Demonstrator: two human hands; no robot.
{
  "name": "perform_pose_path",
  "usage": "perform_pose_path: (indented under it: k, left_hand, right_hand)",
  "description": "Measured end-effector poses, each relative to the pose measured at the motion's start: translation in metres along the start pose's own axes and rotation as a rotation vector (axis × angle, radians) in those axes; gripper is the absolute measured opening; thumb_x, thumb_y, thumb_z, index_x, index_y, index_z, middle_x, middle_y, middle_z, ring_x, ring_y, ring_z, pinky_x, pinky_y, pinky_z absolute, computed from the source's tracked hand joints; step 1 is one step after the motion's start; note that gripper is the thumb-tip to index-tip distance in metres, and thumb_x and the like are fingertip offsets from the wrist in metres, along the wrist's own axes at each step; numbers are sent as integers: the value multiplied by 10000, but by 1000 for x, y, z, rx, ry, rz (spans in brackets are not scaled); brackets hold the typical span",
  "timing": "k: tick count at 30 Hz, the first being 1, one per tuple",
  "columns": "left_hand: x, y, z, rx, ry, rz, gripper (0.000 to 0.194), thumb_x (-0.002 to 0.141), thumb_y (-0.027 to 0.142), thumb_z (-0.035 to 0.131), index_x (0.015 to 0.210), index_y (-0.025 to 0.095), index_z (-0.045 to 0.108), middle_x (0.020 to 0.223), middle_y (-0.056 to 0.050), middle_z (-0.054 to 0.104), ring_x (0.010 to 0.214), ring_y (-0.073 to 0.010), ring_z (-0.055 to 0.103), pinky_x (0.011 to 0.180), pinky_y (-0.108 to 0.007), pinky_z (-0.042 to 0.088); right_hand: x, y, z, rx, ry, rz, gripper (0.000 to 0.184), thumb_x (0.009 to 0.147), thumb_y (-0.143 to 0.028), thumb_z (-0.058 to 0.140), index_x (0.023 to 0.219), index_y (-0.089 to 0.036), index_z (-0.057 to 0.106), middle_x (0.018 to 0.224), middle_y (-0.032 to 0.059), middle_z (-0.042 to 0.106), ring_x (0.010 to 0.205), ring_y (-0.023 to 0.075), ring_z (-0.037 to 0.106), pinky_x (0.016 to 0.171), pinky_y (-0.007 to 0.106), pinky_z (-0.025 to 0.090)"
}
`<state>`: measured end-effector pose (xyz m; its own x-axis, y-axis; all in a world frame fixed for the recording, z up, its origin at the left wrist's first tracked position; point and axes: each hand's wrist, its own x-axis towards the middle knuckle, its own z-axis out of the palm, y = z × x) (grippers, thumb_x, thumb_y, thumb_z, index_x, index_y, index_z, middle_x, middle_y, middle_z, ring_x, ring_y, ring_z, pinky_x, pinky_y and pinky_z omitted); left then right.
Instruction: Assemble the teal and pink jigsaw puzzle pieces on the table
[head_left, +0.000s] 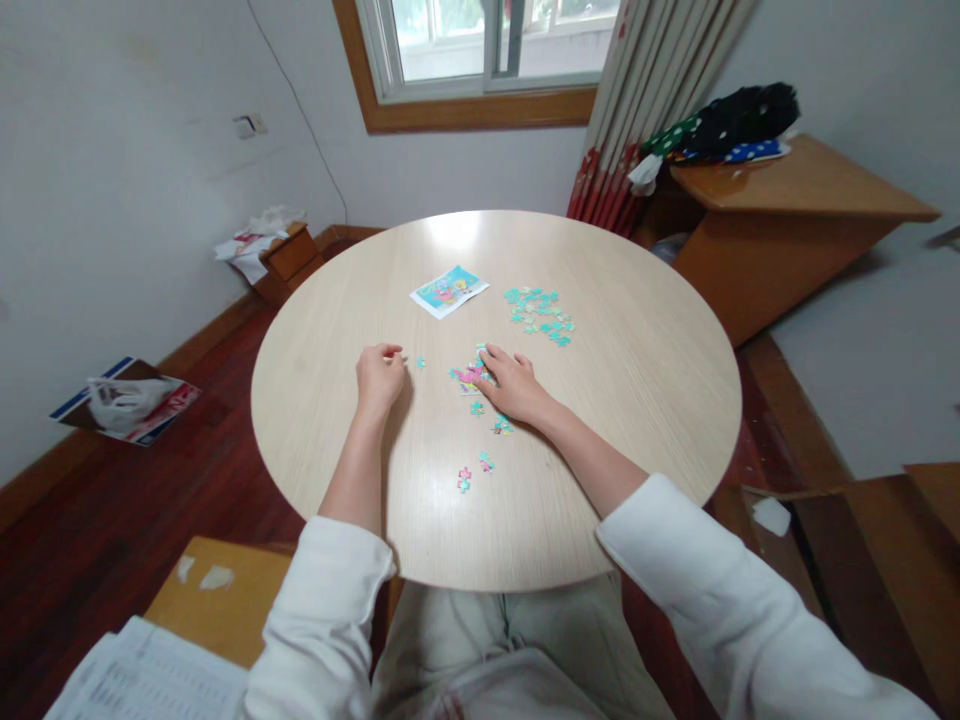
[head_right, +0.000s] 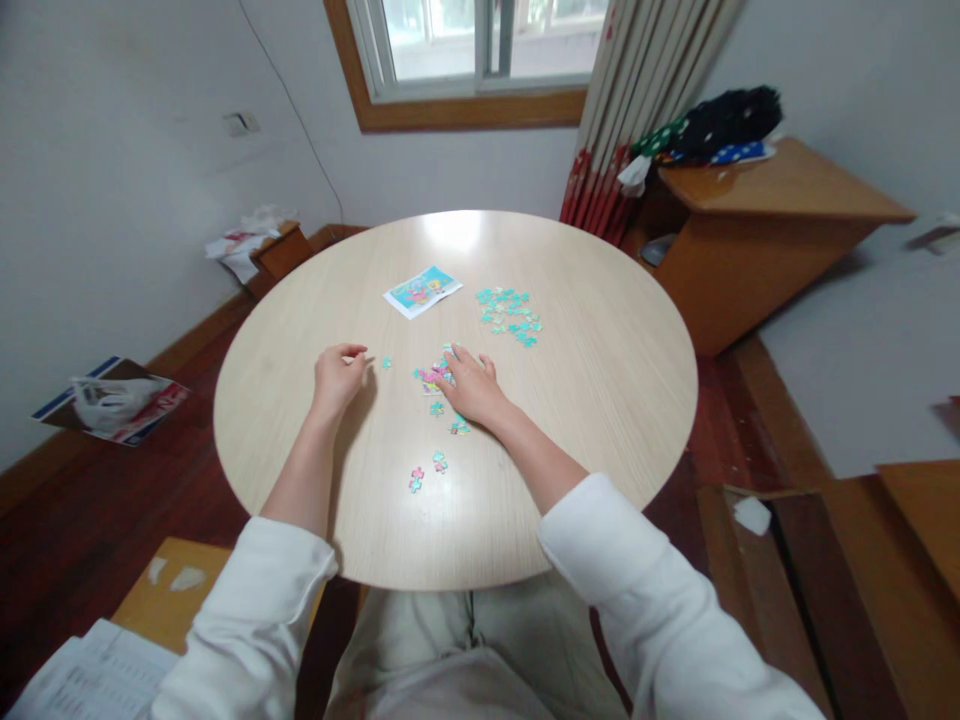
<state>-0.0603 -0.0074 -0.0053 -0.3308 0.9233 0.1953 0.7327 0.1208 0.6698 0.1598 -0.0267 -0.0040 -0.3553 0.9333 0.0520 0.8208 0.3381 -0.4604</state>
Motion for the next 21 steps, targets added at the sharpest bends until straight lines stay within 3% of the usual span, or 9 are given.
perform_pose_path:
  k: [4,8,16,21]
  left_hand:
    - [-4,3,8,124,-83,58,323,798,254,570,1087,152,671,1061,-132,622,1036,-250,579,953,-388,425]
    - [-9,6,14,198,-131,98,320,822,246,545,1116,205,665,1121,-130,585,1145,-285,515,986,-445,384]
    - [-10,7,15,196,-130,117,261,824,244,541,1042,222,682,1065,-113,573,1105,-282,521,956,-432,385]
    - [-7,3,18,163,-123,141,221,808,221,550,990,208,675,1014,-111,605,1062,-272,529,934,-428,391]
  right_hand:
    - [3,3,0,37,37,-1,431,931,-309,436,1326,-144,486,1479,186,363,1374,252,337,1106,493,227]
    - [6,10,-5,69,103,5,409,918,-263,430,1295,-132,520,1460,183,395,1352,258,375,1088,479,290]
    - [15,35,-6,120,289,28,392,885,-198,418,1237,-134,578,1392,161,487,1319,267,419,1079,482,339]
    - [17,40,-3,147,313,11,390,876,-207,434,1226,-141,594,1371,153,511,1297,262,446,1081,483,341]
